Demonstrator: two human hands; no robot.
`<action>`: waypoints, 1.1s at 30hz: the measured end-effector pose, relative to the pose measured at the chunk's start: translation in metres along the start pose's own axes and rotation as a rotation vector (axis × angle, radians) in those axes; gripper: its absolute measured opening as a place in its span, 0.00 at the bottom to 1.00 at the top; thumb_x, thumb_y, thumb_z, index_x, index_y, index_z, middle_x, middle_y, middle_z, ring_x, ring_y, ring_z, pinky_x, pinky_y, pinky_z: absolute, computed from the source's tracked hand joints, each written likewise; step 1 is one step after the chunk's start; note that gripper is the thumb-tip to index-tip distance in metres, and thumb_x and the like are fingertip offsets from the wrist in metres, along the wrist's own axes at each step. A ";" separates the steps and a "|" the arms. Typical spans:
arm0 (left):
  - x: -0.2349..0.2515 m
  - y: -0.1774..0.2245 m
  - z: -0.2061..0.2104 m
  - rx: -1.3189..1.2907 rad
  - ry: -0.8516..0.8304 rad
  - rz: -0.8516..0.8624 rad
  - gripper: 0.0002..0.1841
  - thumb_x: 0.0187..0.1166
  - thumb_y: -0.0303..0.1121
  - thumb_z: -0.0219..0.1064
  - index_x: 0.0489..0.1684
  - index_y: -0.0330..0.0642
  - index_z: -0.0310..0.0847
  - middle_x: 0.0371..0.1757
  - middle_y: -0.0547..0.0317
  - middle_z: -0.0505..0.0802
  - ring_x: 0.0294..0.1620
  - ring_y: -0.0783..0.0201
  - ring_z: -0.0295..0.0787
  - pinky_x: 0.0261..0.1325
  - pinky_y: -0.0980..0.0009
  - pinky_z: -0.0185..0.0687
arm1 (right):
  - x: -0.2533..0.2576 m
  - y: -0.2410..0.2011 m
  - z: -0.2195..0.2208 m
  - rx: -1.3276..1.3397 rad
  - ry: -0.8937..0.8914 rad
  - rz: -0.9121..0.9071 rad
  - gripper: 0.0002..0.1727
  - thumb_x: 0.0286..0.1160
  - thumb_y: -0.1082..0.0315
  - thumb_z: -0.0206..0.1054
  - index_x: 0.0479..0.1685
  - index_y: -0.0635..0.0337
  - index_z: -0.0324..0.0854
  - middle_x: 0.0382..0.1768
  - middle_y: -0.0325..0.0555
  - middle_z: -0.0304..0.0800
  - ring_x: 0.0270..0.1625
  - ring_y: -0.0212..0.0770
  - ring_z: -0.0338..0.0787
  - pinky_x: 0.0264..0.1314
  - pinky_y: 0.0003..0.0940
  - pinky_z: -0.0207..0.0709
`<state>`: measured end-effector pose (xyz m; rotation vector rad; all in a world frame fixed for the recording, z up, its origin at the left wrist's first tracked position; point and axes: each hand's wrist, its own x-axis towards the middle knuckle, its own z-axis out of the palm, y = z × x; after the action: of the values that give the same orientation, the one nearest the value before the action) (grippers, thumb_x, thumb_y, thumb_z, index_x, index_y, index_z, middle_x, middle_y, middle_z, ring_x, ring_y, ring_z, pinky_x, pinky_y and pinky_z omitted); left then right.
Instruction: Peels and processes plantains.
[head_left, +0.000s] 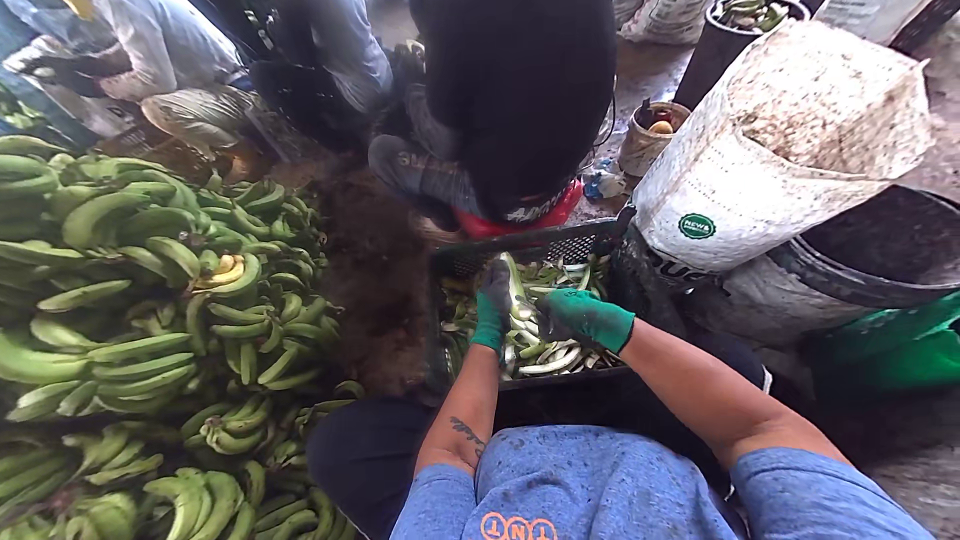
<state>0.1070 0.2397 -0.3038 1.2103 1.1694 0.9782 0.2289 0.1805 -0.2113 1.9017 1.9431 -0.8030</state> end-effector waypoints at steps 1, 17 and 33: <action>-0.003 0.004 0.001 0.004 0.002 0.011 0.27 0.91 0.54 0.54 0.85 0.56 0.69 0.75 0.49 0.84 0.70 0.53 0.82 0.69 0.47 0.78 | 0.000 -0.003 0.004 -0.026 0.048 0.002 0.19 0.76 0.57 0.72 0.55 0.63 0.87 0.51 0.61 0.92 0.60 0.63 0.90 0.65 0.68 0.76; -0.026 0.006 -0.008 -0.368 -0.368 -0.184 0.24 0.94 0.54 0.44 0.78 0.52 0.69 0.48 0.49 0.90 0.39 0.53 0.91 0.39 0.55 0.90 | 0.057 0.039 -0.035 0.031 0.351 0.321 0.19 0.69 0.60 0.77 0.45 0.71 0.88 0.54 0.69 0.91 0.63 0.68 0.89 0.63 0.70 0.78; 0.007 0.017 0.017 0.152 0.347 0.268 0.27 0.96 0.44 0.44 0.85 0.34 0.63 0.80 0.40 0.79 0.83 0.54 0.73 0.86 0.57 0.66 | 0.034 -0.006 0.038 0.216 0.329 0.261 0.22 0.72 0.58 0.72 0.57 0.67 0.85 0.57 0.67 0.89 0.69 0.69 0.84 0.70 0.71 0.74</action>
<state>0.1255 0.2459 -0.2887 1.3788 1.3944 1.3608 0.2146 0.1864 -0.2604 2.4900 1.7801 -0.6797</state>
